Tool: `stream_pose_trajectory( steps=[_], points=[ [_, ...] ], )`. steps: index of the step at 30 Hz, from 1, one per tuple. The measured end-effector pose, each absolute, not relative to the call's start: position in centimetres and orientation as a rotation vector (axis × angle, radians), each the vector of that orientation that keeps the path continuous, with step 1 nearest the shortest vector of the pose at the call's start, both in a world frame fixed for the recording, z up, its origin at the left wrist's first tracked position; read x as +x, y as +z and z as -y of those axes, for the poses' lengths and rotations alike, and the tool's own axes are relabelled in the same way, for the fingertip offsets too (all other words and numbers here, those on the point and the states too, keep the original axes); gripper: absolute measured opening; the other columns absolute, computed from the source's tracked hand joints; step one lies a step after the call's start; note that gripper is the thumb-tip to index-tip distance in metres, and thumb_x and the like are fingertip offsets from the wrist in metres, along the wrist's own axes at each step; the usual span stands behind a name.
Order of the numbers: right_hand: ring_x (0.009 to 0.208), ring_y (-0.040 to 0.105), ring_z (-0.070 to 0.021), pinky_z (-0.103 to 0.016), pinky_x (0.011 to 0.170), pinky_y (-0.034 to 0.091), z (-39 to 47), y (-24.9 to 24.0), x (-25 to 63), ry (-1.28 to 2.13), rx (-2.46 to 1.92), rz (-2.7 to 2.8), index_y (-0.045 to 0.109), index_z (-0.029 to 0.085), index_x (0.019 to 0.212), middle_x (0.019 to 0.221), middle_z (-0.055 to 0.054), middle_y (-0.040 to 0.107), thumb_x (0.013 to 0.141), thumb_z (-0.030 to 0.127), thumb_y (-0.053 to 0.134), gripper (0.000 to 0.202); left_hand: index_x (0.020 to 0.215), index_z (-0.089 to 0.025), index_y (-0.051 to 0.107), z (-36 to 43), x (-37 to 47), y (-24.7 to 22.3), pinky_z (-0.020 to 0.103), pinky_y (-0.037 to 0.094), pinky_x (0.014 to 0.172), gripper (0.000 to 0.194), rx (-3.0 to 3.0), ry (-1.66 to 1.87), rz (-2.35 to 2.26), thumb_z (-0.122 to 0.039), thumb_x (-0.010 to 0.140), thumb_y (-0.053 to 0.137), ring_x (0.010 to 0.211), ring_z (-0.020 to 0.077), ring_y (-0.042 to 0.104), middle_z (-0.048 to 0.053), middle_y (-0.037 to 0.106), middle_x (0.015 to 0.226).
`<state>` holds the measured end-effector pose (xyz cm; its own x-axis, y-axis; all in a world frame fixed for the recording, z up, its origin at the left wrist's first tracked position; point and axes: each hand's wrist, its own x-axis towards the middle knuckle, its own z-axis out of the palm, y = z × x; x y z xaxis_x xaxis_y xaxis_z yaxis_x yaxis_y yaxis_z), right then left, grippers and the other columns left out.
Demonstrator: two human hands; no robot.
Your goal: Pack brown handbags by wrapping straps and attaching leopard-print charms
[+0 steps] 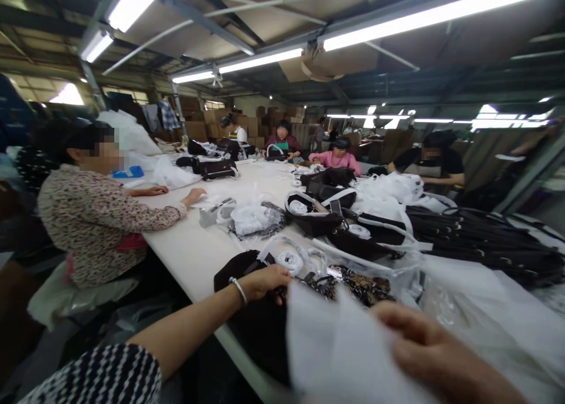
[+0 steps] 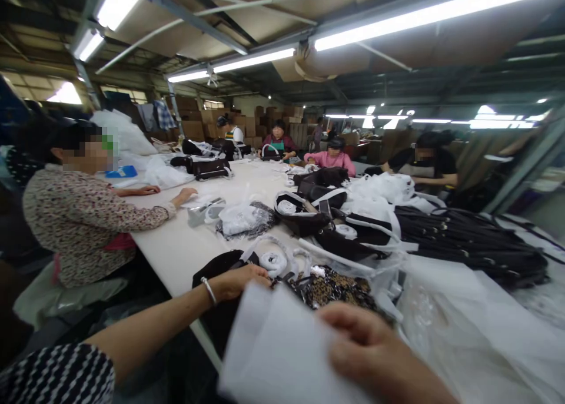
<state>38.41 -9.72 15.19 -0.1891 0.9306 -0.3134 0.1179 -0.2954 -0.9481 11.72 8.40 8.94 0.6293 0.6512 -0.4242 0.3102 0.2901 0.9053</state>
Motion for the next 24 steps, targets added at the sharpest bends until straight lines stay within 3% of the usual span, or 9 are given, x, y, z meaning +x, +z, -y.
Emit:
stream_pose_trajectory(
  steps=[3, 5, 8, 12, 14, 17, 20, 24],
  points=[
    [0.047, 0.038, -0.0019, -0.014, 0.045, 0.028, 9.1, 15.0, 28.3, 2.204, -1.002, 1.379, 0.072, 0.018, 0.077, 0.060, 0.002, 0.055, 0.061, 0.054, 0.085, 0.042, 0.067, -0.013, 0.064, -10.2, 11.8, 10.0, 0.017, 0.038, 0.040, 0.013, 1.414, 0.110, -0.920, -0.025, 0.068, 0.067, 0.049, 0.0137, 0.062, 0.007, 0.070, 0.062],
    [0.051, 0.044, -0.0027, -0.014, 0.049, 0.032, 8.0, 13.3, 23.5, 2.406, -0.836, 1.401, 0.074, 0.018, 0.080, 0.065, 0.003, 0.059, 0.061, 0.052, 0.085, 0.040, 0.063, -0.013, 0.065, -11.0, 12.2, 10.8, 0.018, 0.039, 0.038, 0.009, 1.486, 0.013, -0.918, -0.022, 0.065, 0.068, 0.045, 0.0133, 0.060, 0.006, 0.069, 0.058],
    [0.053, 0.049, -0.0063, -0.017, 0.050, 0.035, 5.2, 9.8, 21.0, 2.263, -1.013, 1.407, 0.076, 0.019, 0.080, 0.067, 0.002, 0.065, 0.059, 0.039, 0.086, 0.030, 0.057, -0.015, 0.064, -11.7, 12.9, 11.9, 0.019, 0.039, 0.036, 0.009, 1.574, -0.088, -0.912, -0.020, 0.063, 0.068, 0.040, 0.0130, 0.056, 0.003, 0.064, 0.050],
    [0.043, 0.042, -0.0073, -0.020, 0.043, 0.026, 0.8, 5.3, 23.3, 1.787, -1.383, 1.080, 0.067, 0.015, 0.054, 0.046, 0.003, 0.057, 0.050, 0.022, 0.086, 0.021, 0.061, -0.016, 0.065, -11.9, 13.7, 13.0, 0.020, 0.039, 0.036, 0.005, 1.628, -0.143, -0.915, -0.018, 0.063, 0.069, 0.038, 0.0133, 0.053, 0.000, 0.060, 0.044],
    [0.041, 0.036, -0.0056, -0.021, 0.043, 0.024, -0.7, 3.4, 24.7, 1.683, -1.383, 0.880, 0.060, 0.015, 0.048, 0.041, 0.005, 0.052, 0.049, 0.022, 0.087, 0.027, 0.073, -0.015, 0.067, -11.5, 13.9, 13.0, 0.020, 0.039, 0.036, 0.008, 1.620, -0.132, -0.930, -0.018, 0.065, 0.067, 0.039, 0.0139, 0.055, 0.000, 0.062, 0.047],
    [0.045, 0.041, -0.0066, -0.022, 0.048, 0.031, -1.4, 1.7, 25.7, 1.639, -1.258, 0.670, 0.058, 0.015, 0.053, 0.047, 0.004, 0.056, 0.052, 0.027, 0.085, 0.030, 0.106, -0.012, 0.063, -9.9, 13.5, 12.2, 0.019, 0.040, 0.038, 0.035, 1.584, -0.074, -0.959, -0.020, 0.073, 0.062, 0.044, 0.0142, 0.059, 0.003, 0.068, 0.060],
    [0.055, 0.054, -0.0126, -0.026, 0.058, 0.043, -0.4, 1.9, 25.7, 1.676, -1.087, 0.521, 0.064, 0.013, 0.066, 0.061, -0.002, 0.064, 0.058, 0.031, 0.081, 0.026, 0.136, -0.011, 0.041, -7.4, 12.1, 10.4, 0.017, 0.040, 0.038, 0.060, 1.436, 0.061, -0.982, -0.025, 0.081, 0.058, 0.050, 0.0140, 0.062, 0.005, 0.072, 0.071],
    [0.069, 0.061, -0.0154, -0.032, 0.077, 0.050, 2.0, 2.4, 25.0, 1.784, -0.777, 0.264, 0.068, 0.012, 0.087, 0.080, -0.005, 0.069, 0.069, 0.030, 0.074, 0.026, 0.150, -0.010, 0.014, -4.6, 10.0, 7.5, 0.016, 0.041, 0.037, 0.082, 1.164, 0.309, -1.021, -0.030, 0.084, 0.060, 0.053, 0.0142, 0.064, 0.008, 0.072, 0.077]
  ],
)
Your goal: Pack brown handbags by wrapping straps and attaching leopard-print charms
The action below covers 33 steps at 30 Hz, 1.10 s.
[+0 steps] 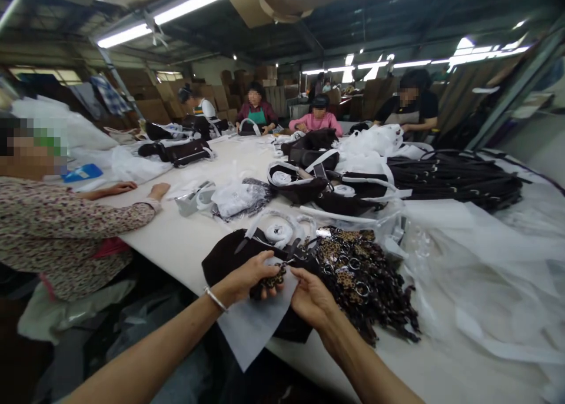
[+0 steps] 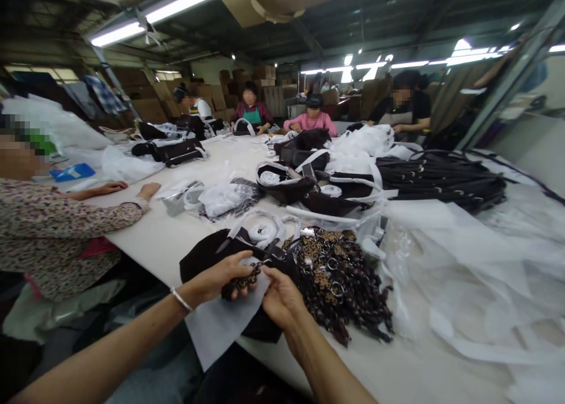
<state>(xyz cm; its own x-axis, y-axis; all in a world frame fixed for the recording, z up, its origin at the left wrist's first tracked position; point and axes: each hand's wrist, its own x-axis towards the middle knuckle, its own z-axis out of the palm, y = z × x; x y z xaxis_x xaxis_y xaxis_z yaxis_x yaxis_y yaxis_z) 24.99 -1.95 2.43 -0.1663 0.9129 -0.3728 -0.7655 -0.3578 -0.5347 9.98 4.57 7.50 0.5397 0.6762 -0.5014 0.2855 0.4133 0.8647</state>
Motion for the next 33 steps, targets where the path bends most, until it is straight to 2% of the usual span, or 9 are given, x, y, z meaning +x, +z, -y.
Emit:
stream_pose_trajectory(
  steps=[2, 4, 8, 11, 13, 18, 23, 26, 33],
  points=[
    [0.067, 0.060, -0.0151, -0.030, 0.074, 0.050, 2.7, 2.0, 24.4, 1.838, -0.656, 0.148, 0.068, 0.011, 0.090, 0.079, -0.005, 0.068, 0.070, 0.025, 0.075, 0.025, 0.151, -0.009, 0.007, -3.5, 9.6, 6.2, 0.017, 0.043, 0.037, 0.090, 1.106, 0.382, -1.022, -0.032, 0.084, 0.062, 0.054, 0.0148, 0.064, 0.008, 0.072, 0.078],
    [0.059, 0.056, -0.0138, -0.028, 0.064, 0.048, 2.8, 1.1, 23.8, 1.881, -0.658, 0.106, 0.067, 0.011, 0.085, 0.068, -0.002, 0.063, 0.072, 0.024, 0.077, 0.021, 0.152, -0.009, 0.003, -2.7, 9.7, 5.4, 0.017, 0.044, 0.038, 0.096, 1.103, 0.423, -1.004, -0.033, 0.083, 0.064, 0.054, 0.0154, 0.065, 0.006, 0.070, 0.076],
    [0.049, 0.050, -0.0134, -0.027, 0.052, 0.043, 1.9, -0.2, 23.5, 1.941, -0.737, -0.004, 0.062, 0.014, 0.077, 0.056, 0.002, 0.054, 0.085, 0.036, 0.068, 0.024, 0.154, -0.012, -0.002, -1.9, 10.3, 5.6, 0.019, 0.048, 0.040, 0.097, 1.210, 0.408, -1.040, -0.034, 0.084, 0.062, 0.054, 0.0156, 0.065, 0.004, 0.069, 0.076],
    [0.051, 0.055, -0.0156, -0.029, 0.052, 0.045, 1.5, 0.1, 23.4, 1.886, -0.763, -0.133, 0.062, 0.014, 0.081, 0.063, -0.003, 0.062, 0.097, 0.038, 0.051, 0.031, 0.154, -0.015, -0.007, -2.0, 10.3, 6.2, 0.019, 0.047, 0.037, 0.095, 1.318, 0.347, -1.140, -0.031, 0.086, 0.058, 0.051, 0.0161, 0.065, 0.003, 0.069, 0.073],
    [0.053, 0.059, -0.0164, -0.028, 0.052, 0.046, 1.5, 0.5, 23.3, 1.826, -0.757, -0.182, 0.064, 0.014, 0.085, 0.070, -0.006, 0.067, 0.099, 0.036, 0.047, 0.031, 0.154, -0.016, -0.008, -2.2, 10.2, 6.3, 0.018, 0.045, 0.036, 0.094, 1.369, 0.304, -1.196, -0.029, 0.087, 0.056, 0.047, 0.0153, 0.064, 0.002, 0.069, 0.072],
    [0.052, 0.060, -0.0162, -0.027, 0.048, 0.048, 2.0, 1.2, 23.1, 1.754, -0.738, -0.112, 0.067, 0.013, 0.087, 0.072, -0.004, 0.071, 0.085, 0.024, 0.069, 0.012, 0.155, -0.020, -0.006, -2.2, 10.1, 6.0, 0.015, 0.041, 0.037, 0.089, 1.523, 0.254, -1.235, -0.028, 0.089, 0.053, 0.041, 0.0124, 0.061, 0.001, 0.071, 0.071],
    [0.053, 0.061, -0.0163, -0.027, 0.051, 0.050, 2.2, 1.2, 23.0, 1.739, -0.723, -0.033, 0.069, 0.012, 0.082, 0.068, -0.004, 0.071, 0.066, 0.016, 0.083, 0.021, 0.156, -0.018, 0.003, -1.6, 10.4, 6.1, 0.017, 0.039, 0.039, 0.085, 1.788, 0.209, -1.288, -0.026, 0.088, 0.054, 0.040, 0.0135, 0.061, -0.001, 0.068, 0.063],
    [0.051, 0.061, -0.0167, -0.028, 0.052, 0.050, 2.1, 1.0, 22.8, 1.731, -0.779, -0.087, 0.067, 0.013, 0.079, 0.064, -0.004, 0.070, 0.064, 0.018, 0.084, 0.023, 0.156, -0.016, 0.011, -1.4, 10.5, 6.2, 0.019, 0.039, 0.041, 0.080, 1.927, 0.189, -1.309, -0.028, 0.089, 0.054, 0.041, 0.0152, 0.061, -0.002, 0.065, 0.057],
    [0.047, 0.058, -0.0186, -0.030, 0.049, 0.048, 2.4, 1.7, 22.9, 1.729, -0.799, 0.130, 0.065, 0.012, 0.080, 0.059, -0.004, 0.067, 0.064, 0.033, 0.086, 0.033, 0.156, -0.018, 0.003, -1.8, 10.6, 6.9, 0.017, 0.040, 0.037, 0.084, 1.671, 0.211, -1.304, -0.027, 0.089, 0.053, 0.039, 0.0151, 0.062, -0.002, 0.067, 0.060]
  ],
)
